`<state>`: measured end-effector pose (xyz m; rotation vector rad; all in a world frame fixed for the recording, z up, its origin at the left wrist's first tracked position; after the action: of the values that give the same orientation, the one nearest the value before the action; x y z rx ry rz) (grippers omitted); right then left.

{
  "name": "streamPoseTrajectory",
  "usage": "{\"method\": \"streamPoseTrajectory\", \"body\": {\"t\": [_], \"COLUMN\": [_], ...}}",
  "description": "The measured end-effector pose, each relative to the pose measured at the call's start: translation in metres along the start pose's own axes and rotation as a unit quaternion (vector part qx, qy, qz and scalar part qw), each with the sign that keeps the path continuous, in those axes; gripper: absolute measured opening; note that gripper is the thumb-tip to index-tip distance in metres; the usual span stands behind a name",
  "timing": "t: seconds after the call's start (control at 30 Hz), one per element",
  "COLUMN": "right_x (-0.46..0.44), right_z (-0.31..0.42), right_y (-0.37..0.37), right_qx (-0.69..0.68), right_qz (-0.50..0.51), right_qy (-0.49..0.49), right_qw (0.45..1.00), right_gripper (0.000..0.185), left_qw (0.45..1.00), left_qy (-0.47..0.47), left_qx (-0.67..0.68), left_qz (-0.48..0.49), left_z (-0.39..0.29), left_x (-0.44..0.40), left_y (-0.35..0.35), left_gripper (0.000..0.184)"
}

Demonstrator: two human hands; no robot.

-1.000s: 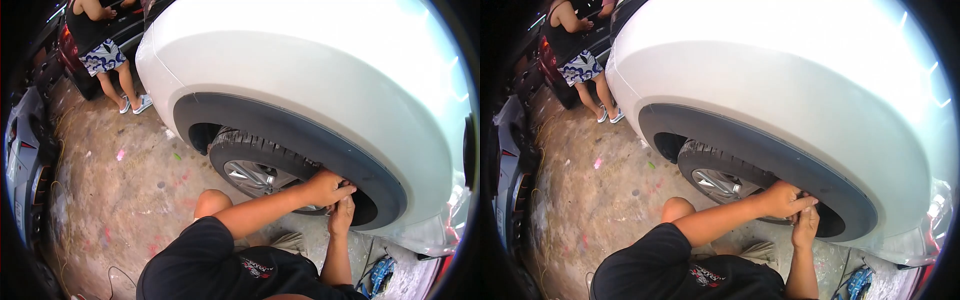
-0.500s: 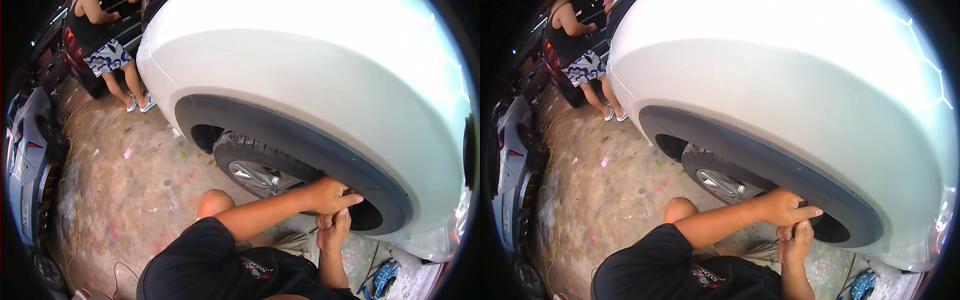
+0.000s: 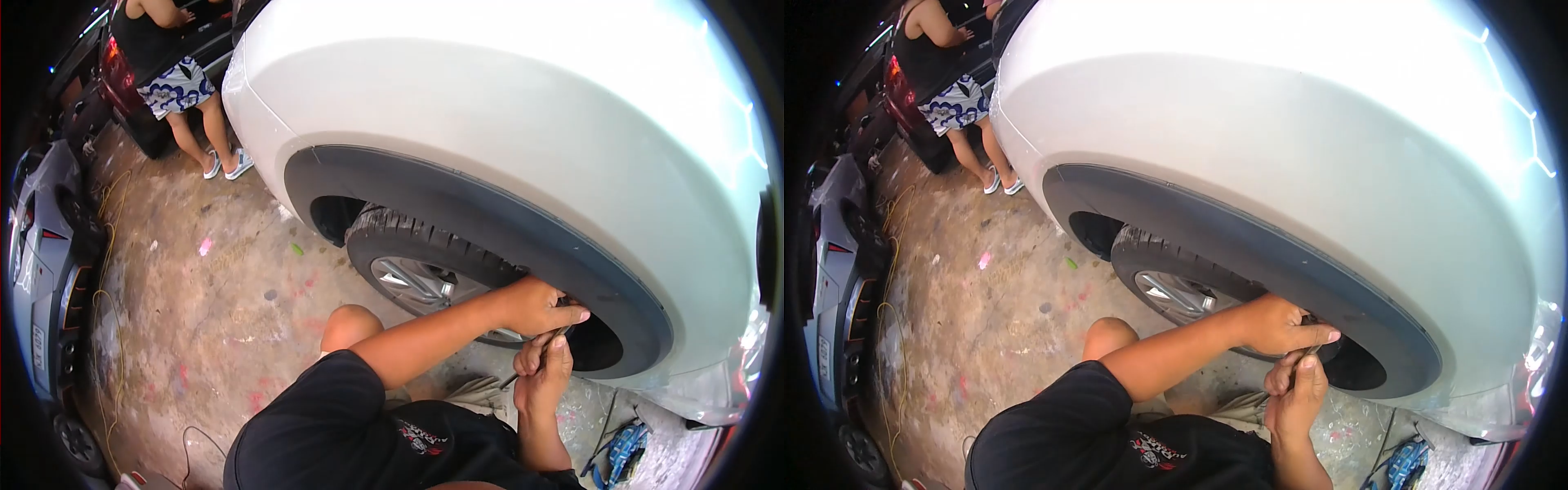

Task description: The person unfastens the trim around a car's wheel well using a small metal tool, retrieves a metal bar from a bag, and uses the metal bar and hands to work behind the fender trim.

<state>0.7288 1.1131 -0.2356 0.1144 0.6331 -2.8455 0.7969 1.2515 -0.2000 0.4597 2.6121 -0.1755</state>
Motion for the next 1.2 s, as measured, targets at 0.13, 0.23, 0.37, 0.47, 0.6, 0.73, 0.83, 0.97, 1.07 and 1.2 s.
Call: {"method": "streamPoseTrajectory", "body": {"t": [0.13,0.23,0.37,0.47,0.6,0.73,0.83,0.97,1.07,1.2], "right_x": [0.013,0.013,0.018,0.021,0.009,0.000,0.003,0.036,0.052,0.052], "right_z": [0.022,0.033,0.048,0.058,0.045,0.016,-0.007,-0.030,-0.033,-0.022], "right_y": [-0.014,-0.020,-0.027,-0.028,-0.021,-0.013,0.001,0.035,0.026,0.012], "right_qx": [-0.071,-0.096,-0.171,-0.215,-0.202,-0.187,-0.070,0.058,0.046,0.007], "right_qz": [-0.001,-0.011,-0.022,-0.004,-0.012,0.023,0.063,0.127,0.093,0.053], "right_qy": [-0.078,-0.117,-0.193,-0.240,-0.193,-0.109,-0.003,-0.017,-0.091,-0.102], "right_qw": [0.994,0.988,0.966,0.947,0.960,0.976,0.995,0.990,0.990,0.993], "right_gripper": [0.037,0.036,0.033,0.029,0.030,0.030,0.035,0.039,0.039,0.034], "left_qw": [0.998,0.996,0.986,0.986,0.965,0.990,0.981,0.980,0.970,0.941], "left_qy": [0.056,0.066,0.156,0.159,0.263,0.103,0.161,0.152,0.211,0.250], "left_qx": [0.028,-0.046,0.048,0.046,-0.017,-0.092,-0.091,-0.124,-0.120,-0.195], "left_qz": [0.013,0.024,0.022,-0.022,0.004,-0.005,-0.058,-0.022,-0.007,0.120], "left_z": [-0.005,-0.004,-0.012,-0.017,-0.007,-0.008,-0.008,-0.012,-0.013,-0.013], "left_x": [0.000,0.000,0.002,-0.002,-0.011,-0.023,-0.022,-0.028,-0.022,0.010], "left_y": [0.000,0.000,-0.005,-0.016,-0.015,-0.019,-0.019,-0.020,-0.019,-0.029], "left_gripper": [0.026,0.026,0.025,0.024,0.020,0.017,0.016,0.018,0.022,0.036]}}
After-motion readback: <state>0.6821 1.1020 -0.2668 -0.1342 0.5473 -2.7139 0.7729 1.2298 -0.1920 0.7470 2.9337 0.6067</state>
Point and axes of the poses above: each hand's wrist, its own x-axis away from the middle knuckle, its own y-axis out of the back of the hand, z = x × y, the point moved 2 cm from there along -x, towards the middle knuckle, and after that the axes turned 5 degrees about y, right-handed, at the moved point
